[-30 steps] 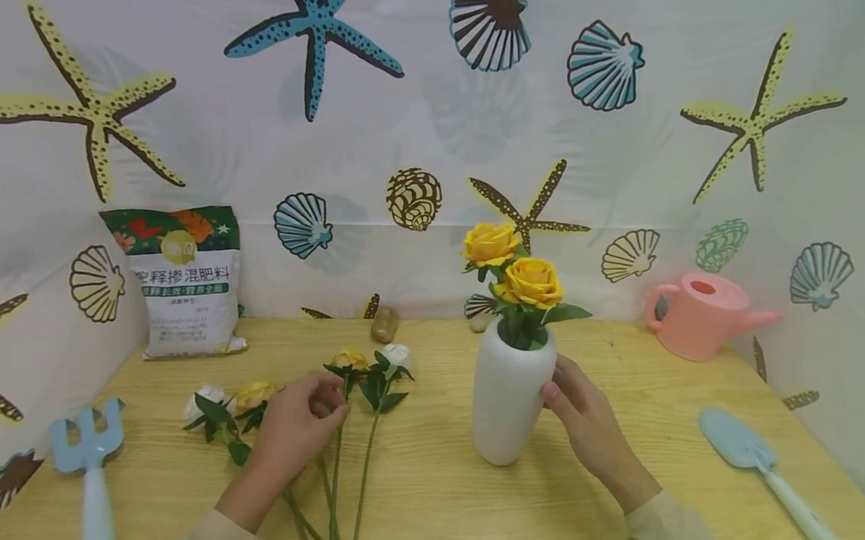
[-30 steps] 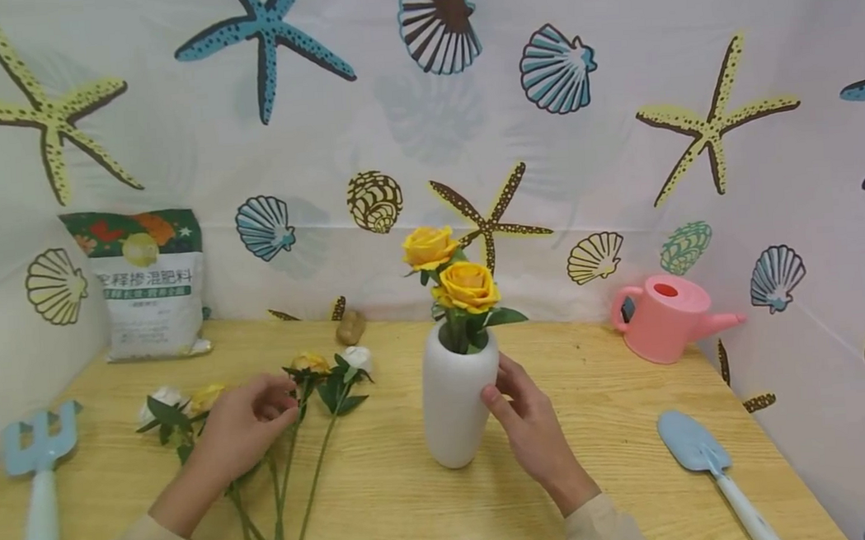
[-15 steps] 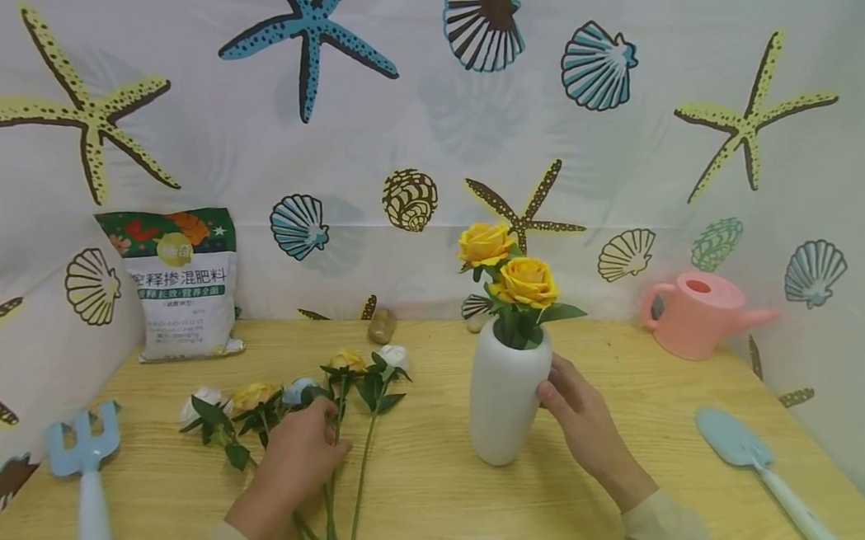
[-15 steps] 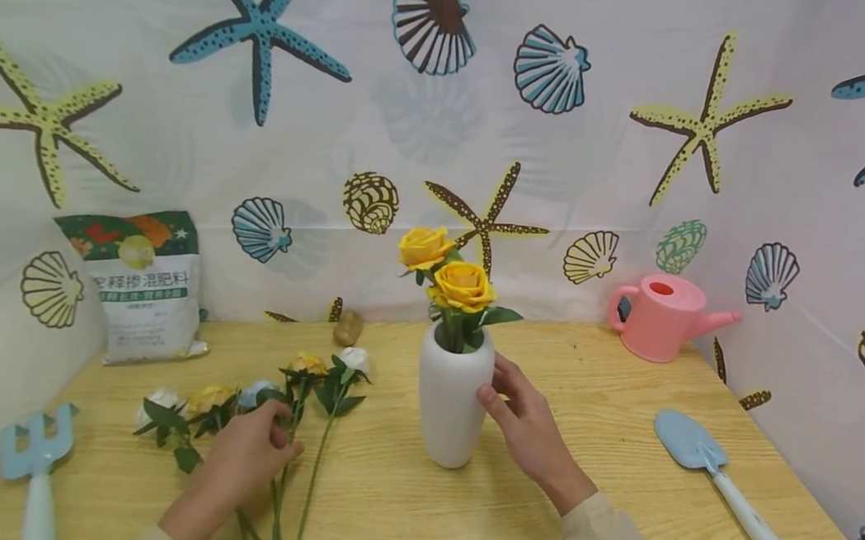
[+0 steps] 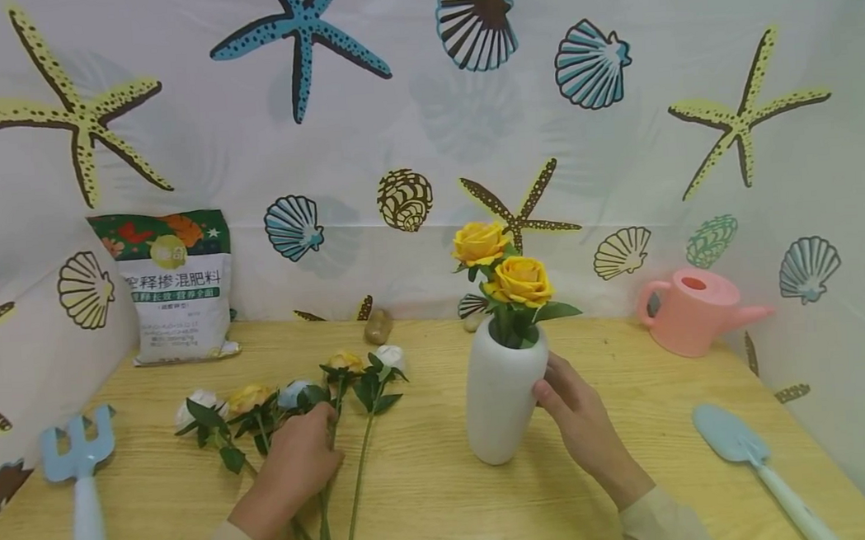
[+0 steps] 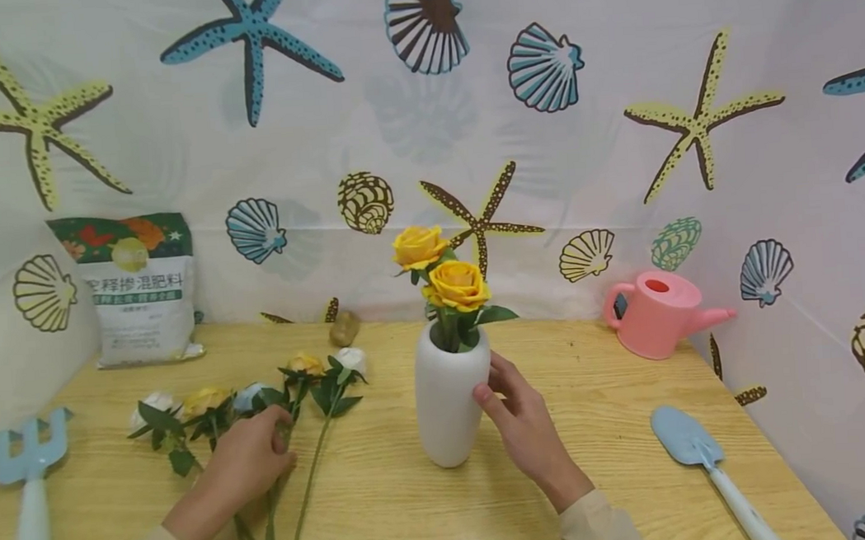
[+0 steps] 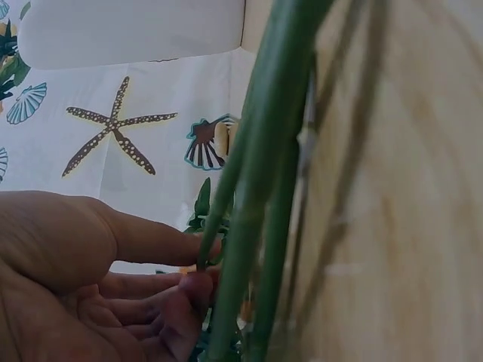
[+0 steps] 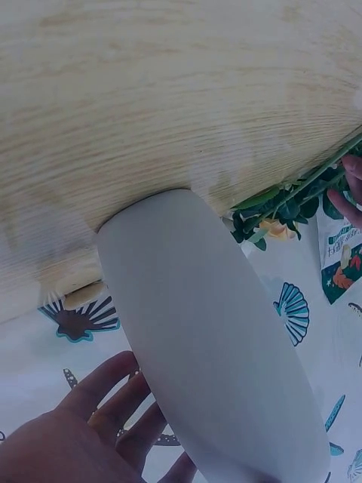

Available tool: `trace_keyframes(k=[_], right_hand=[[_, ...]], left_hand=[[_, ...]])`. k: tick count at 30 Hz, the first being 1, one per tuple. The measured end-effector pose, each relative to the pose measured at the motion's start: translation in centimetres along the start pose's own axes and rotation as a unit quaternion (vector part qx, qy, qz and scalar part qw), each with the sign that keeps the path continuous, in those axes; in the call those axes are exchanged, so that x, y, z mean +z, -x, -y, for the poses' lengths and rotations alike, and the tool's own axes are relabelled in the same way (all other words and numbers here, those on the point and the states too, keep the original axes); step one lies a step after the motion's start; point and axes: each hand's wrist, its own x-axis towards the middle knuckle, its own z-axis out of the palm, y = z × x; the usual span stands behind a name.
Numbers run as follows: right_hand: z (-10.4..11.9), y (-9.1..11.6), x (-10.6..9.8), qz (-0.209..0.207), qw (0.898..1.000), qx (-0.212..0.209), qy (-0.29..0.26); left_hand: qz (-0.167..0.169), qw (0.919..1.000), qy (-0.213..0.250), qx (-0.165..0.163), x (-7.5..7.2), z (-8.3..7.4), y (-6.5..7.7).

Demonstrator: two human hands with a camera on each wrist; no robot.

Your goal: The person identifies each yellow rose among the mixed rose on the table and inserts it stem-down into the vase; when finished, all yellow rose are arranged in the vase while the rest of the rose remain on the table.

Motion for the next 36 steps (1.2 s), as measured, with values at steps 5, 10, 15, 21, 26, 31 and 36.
trace_keyframes(k=[5,10,15,21,26,31,36], right_hand=[[0.0,0.0,0.0,0.002,1.000,0.004,-0.001],[-0.2,0.0,0.0,0.004,1.000,-0.009,-0.002],[-0.5,0.0,-0.1,0.005,1.000,-0.022,0.002],[-0.5,0.0,-0.1,0.004,1.000,-0.019,0.004],[-0.5,0.0,0.0,0.004,1.000,-0.028,-0.010],[-0.6,0.1,-0.1,0.004,1.000,-0.027,-0.007],[-0.5,0.0,-0.2,0.001,1.000,-0.023,0.005]], left_hand=[[0.003,0.9996,0.028,-0.008,-0.4,-0.3,0.0],[-0.007,0.9992,0.039,0.000,-1.1,-0.9,0.1],[-0.036,0.9966,0.074,0.007,-2.4,-2.1,0.2],[-0.072,0.9851,0.156,0.004,-3.9,-4.1,0.1],[-0.115,0.9596,0.256,0.017,-4.0,-6.0,-0.3],[-0.201,0.8930,0.399,0.057,-3.7,-8.0,-1.1],[-0.289,0.8072,0.497,0.133,-3.8,-10.0,-2.3]])
